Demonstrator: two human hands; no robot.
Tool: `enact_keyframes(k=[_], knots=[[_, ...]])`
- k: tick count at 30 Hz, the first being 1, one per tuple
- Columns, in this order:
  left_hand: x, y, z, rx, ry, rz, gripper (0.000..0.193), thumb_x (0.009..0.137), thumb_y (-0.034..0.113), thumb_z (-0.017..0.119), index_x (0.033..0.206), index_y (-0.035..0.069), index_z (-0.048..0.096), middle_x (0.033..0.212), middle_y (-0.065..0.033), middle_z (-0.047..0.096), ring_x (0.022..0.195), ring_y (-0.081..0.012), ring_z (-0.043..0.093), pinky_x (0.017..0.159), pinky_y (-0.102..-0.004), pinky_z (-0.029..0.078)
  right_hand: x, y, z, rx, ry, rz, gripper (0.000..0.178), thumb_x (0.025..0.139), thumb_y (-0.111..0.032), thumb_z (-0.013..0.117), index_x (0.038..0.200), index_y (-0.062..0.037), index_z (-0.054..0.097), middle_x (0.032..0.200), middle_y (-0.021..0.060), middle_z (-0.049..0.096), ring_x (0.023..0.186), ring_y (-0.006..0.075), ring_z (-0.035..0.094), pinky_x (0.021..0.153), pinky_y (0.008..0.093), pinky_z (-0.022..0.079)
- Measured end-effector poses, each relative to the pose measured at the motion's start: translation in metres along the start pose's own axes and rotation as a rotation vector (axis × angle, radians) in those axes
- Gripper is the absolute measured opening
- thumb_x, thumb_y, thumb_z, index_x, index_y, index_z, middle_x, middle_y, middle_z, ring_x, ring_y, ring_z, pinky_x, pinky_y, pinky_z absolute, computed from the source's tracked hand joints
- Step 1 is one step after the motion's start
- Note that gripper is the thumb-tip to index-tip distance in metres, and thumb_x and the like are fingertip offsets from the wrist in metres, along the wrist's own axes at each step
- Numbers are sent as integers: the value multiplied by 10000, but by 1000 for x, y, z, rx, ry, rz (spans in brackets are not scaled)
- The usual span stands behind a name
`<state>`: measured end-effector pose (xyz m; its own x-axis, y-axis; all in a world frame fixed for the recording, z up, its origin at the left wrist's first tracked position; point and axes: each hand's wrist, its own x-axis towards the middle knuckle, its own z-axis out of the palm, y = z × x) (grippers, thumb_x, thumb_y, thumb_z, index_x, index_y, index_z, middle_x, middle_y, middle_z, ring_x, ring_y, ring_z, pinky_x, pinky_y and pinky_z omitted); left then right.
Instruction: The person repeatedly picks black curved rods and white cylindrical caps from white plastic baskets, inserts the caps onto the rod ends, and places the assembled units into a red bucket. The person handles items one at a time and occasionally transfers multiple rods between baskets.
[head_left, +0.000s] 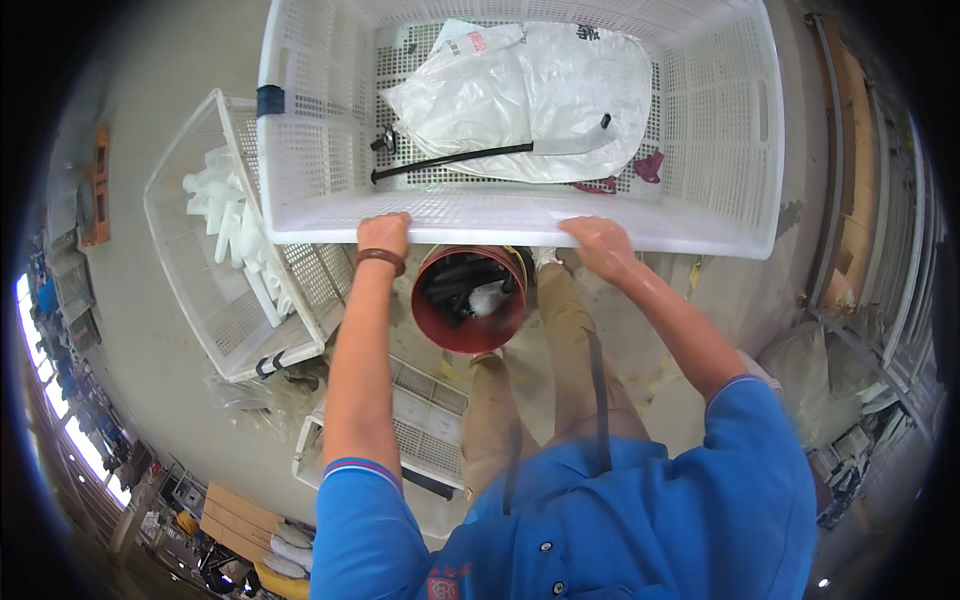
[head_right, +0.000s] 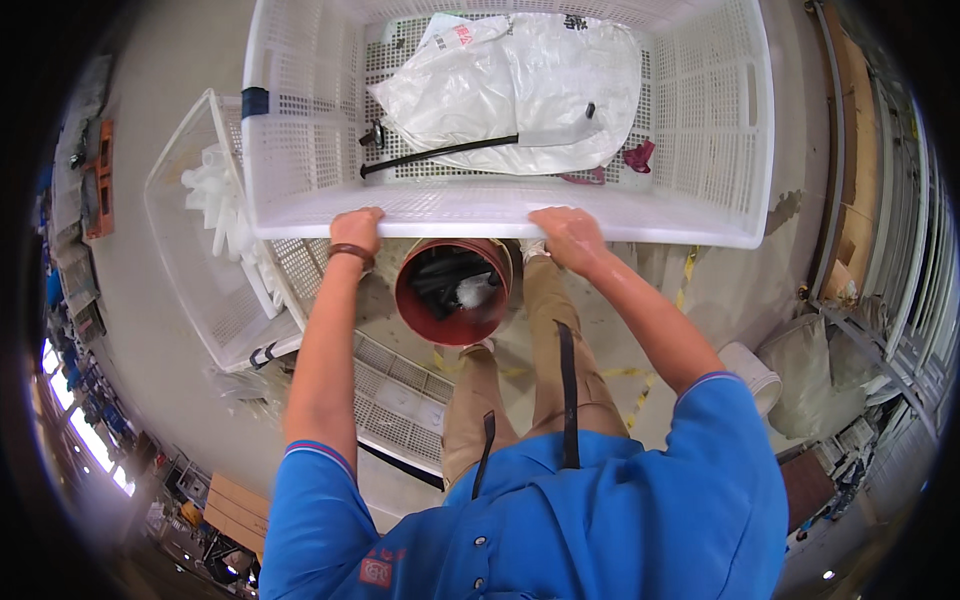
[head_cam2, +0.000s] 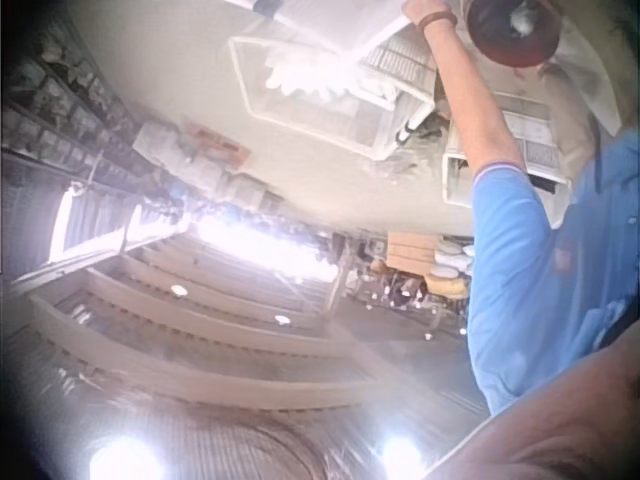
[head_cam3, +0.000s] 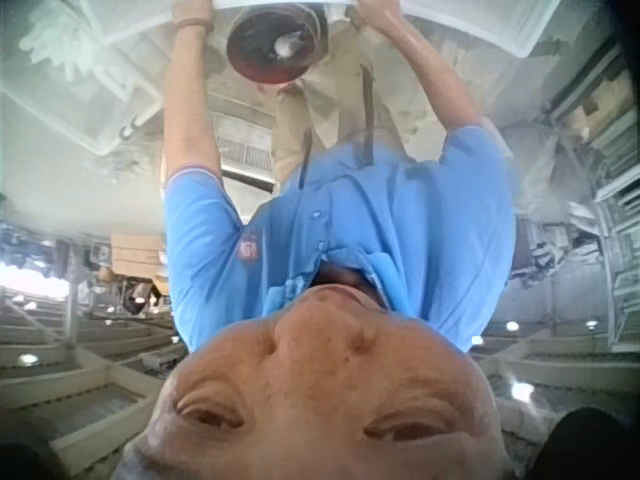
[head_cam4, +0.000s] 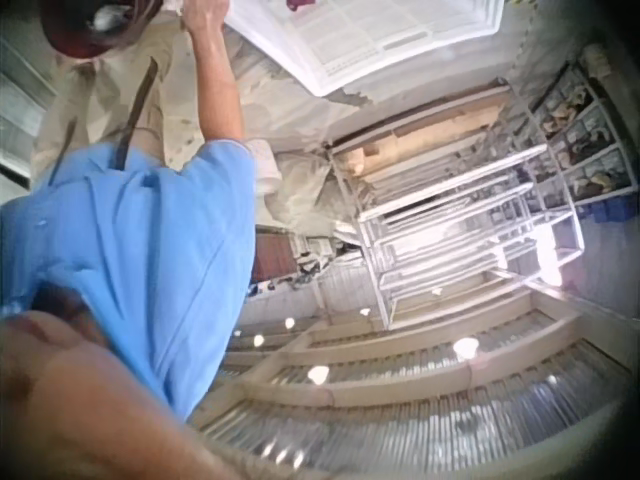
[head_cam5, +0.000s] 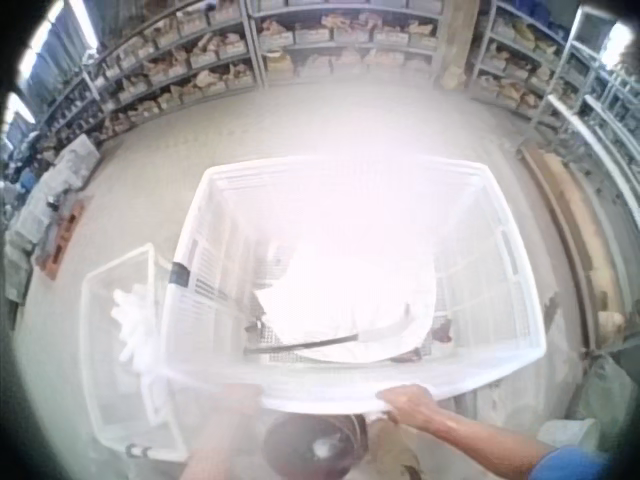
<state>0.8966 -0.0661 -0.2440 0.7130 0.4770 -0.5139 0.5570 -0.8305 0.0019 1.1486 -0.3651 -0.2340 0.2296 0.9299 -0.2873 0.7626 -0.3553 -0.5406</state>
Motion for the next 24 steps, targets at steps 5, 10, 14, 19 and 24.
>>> enact_keyframes(k=[5,10,14,19,24], knots=[[-56,60,40,-126,88,81,173,862,125,536,915,128,700,917,-122,720,883,-311,704,750,-447,542,-66,39,9,-161,204,-117,352,695,-68,712,1037,-141,666,996,88,691,919,308,654,811,437,519],[-85,97,66,-197,138,214,198,876,134,527,987,173,686,933,-109,705,817,-317,692,688,-452,544,-93,70,-4,-327,-191,79,510,702,-70,736,1193,-130,613,1136,86,672,1047,313,627,900,407,499],[-84,87,66,-165,162,241,215,864,117,539,1011,191,678,889,-86,704,785,-313,686,658,-459,536,-109,11,29,-478,385,-144,495,748,-66,712,1230,-97,605,1200,88,639,1127,291,584,980,430,446],[-84,82,68,-172,204,191,219,797,126,616,995,181,691,908,-63,720,805,-303,689,666,-434,542,-132,-84,212,251,381,175,580,803,-280,727,1304,-65,530,1138,119,637,1099,353,582,961,451,449],[-87,87,72,-151,266,168,205,770,169,693,973,195,703,894,-50,724,786,-284,694,656,-413,547,-69,-22,365,549,16,855,571,833,-209,650,1356,-53,484,1120,225,667,1066,421,621,950,488,488]])
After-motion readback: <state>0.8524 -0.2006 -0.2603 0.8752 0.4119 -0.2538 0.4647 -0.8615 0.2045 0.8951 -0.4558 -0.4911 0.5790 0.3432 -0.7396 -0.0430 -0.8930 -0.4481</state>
